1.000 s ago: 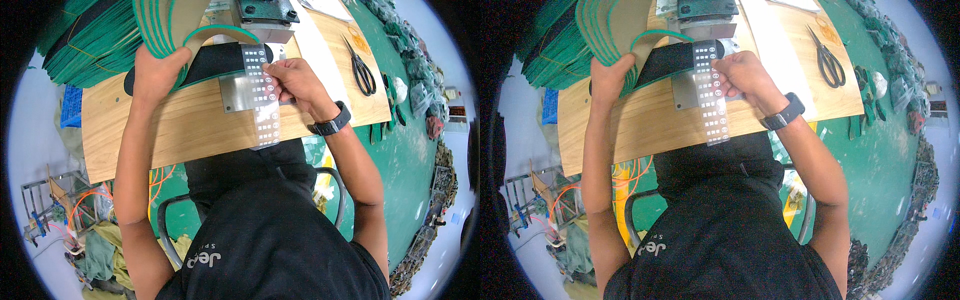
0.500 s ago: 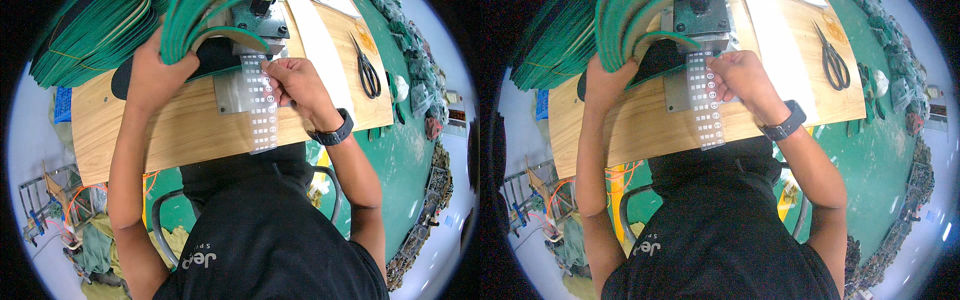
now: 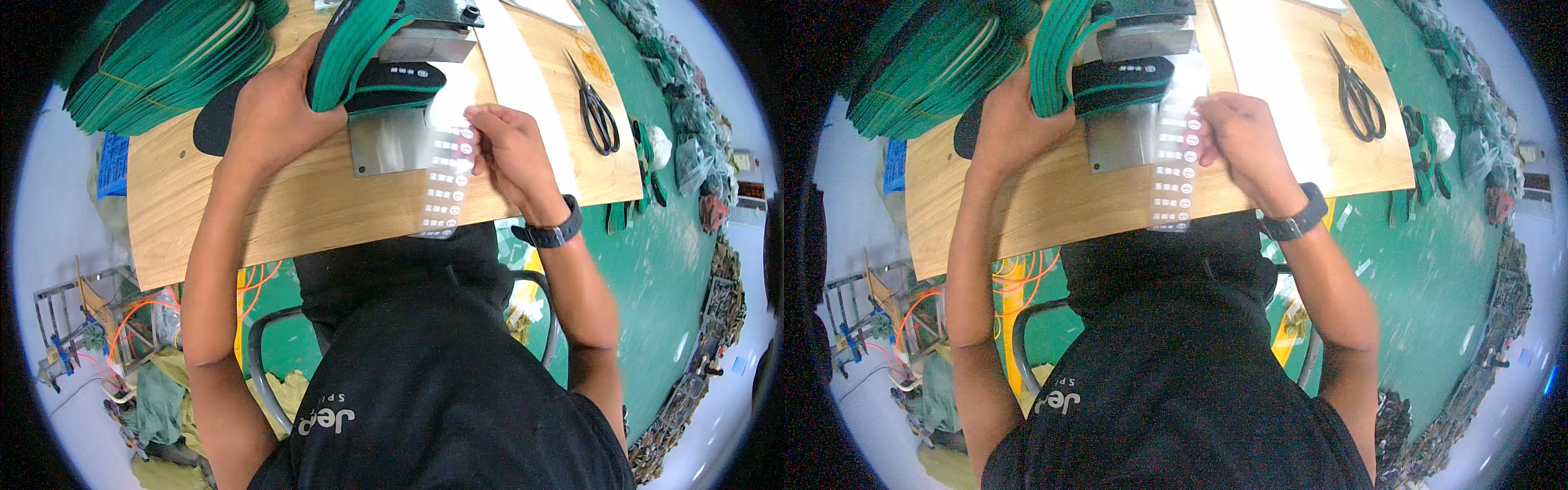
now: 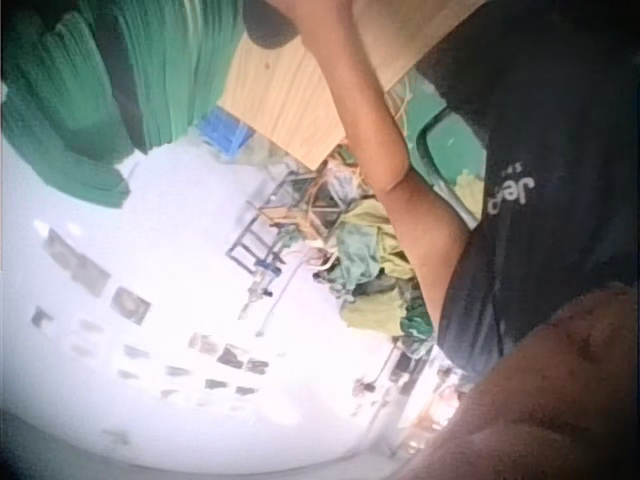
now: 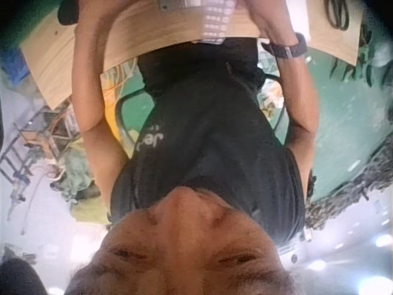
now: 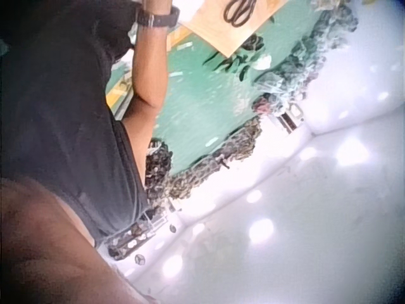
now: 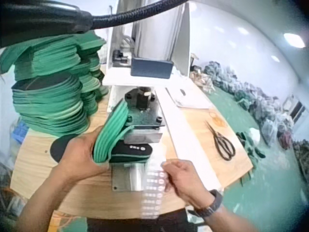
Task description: The person cuts small circular stickers from a sheet using shears, picks up individual insoles from a stack, applies the stickers to the heel area of the insoles, and then secures stacks of finished insoles with rubber bands.
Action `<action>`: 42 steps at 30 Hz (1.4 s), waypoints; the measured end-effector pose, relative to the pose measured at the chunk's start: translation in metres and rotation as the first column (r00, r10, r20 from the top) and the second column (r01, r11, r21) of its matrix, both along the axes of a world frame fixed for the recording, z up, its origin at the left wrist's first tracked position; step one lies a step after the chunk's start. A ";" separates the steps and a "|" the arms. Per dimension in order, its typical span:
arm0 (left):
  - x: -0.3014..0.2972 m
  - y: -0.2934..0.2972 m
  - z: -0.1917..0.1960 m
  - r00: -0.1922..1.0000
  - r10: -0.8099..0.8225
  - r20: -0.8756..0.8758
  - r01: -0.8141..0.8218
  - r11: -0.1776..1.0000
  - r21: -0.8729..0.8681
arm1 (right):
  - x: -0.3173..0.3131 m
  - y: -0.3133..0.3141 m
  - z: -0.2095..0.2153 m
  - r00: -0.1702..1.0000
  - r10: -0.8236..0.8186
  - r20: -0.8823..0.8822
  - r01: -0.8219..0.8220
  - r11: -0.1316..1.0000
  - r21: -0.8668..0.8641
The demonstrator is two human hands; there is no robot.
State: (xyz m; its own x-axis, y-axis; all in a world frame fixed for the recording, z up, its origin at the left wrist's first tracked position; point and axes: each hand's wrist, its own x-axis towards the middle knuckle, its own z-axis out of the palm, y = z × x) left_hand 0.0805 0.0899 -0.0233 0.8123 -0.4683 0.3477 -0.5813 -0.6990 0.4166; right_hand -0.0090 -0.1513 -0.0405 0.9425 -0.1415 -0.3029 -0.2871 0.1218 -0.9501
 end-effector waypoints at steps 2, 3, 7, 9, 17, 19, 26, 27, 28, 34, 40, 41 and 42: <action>0.002 0.004 0.003 0.991 0.004 -0.134 -0.035 0.972 -0.232 | 0.000 -0.005 0.000 1.000 0.007 0.030 -0.009 0.999 0.041; 0.005 0.010 0.000 0.979 0.017 -0.204 -0.084 0.942 -0.325 | 0.001 -0.002 0.000 0.999 0.016 0.029 -0.018 0.999 0.049; 0.002 0.016 0.006 0.973 0.006 -0.231 -0.137 0.821 -0.554 | 0.019 0.014 0.007 0.983 0.176 -0.046 -0.180 0.977 -0.117; 0.007 0.022 0.004 0.980 0.011 -0.196 -0.121 0.820 -0.559 | 0.025 0.015 0.009 0.969 0.227 -0.101 -0.242 0.952 -0.185; 0.004 0.023 0.001 0.959 -0.002 -0.284 -0.172 0.792 -0.586 | 0.016 0.018 -0.004 0.990 -0.104 0.100 0.096 0.992 0.080; 0.005 0.023 0.003 0.962 0.005 -0.273 -0.164 0.809 -0.565 | 0.015 0.024 -0.004 0.993 -0.054 0.106 0.036 0.986 0.162; 0.002 0.023 0.007 0.975 0.017 -0.223 -0.141 0.820 -0.555 | 0.025 0.018 0.002 0.983 0.156 -0.099 -0.166 0.980 -0.109; 0.002 0.023 0.006 0.975 0.015 -0.221 -0.139 0.820 -0.556 | 0.026 0.020 0.002 0.983 0.154 -0.098 -0.165 0.979 -0.123; 0.001 0.023 0.006 0.977 0.031 -0.210 -0.143 0.828 -0.542 | 0.027 0.021 0.002 0.984 0.152 -0.097 -0.164 0.977 -0.137; 0.003 0.023 0.002 0.976 0.058 -0.209 -0.162 0.836 -0.525 | 0.029 0.019 0.002 0.977 0.171 -0.131 -0.189 0.971 -0.145; 0.002 0.022 -0.005 0.980 0.062 -0.190 -0.159 0.822 -0.546 | 0.028 0.020 0.005 0.978 0.156 -0.139 -0.178 0.971 -0.163; 0.000 0.021 -0.004 0.976 0.074 -0.207 -0.176 0.826 -0.535 | 0.028 0.020 0.004 0.975 0.165 -0.147 -0.187 0.971 -0.150; 0.000 0.019 -0.003 0.972 0.084 -0.219 -0.191 0.829 -0.525 | 0.029 0.019 0.005 0.973 0.173 -0.150 -0.194 0.971 -0.140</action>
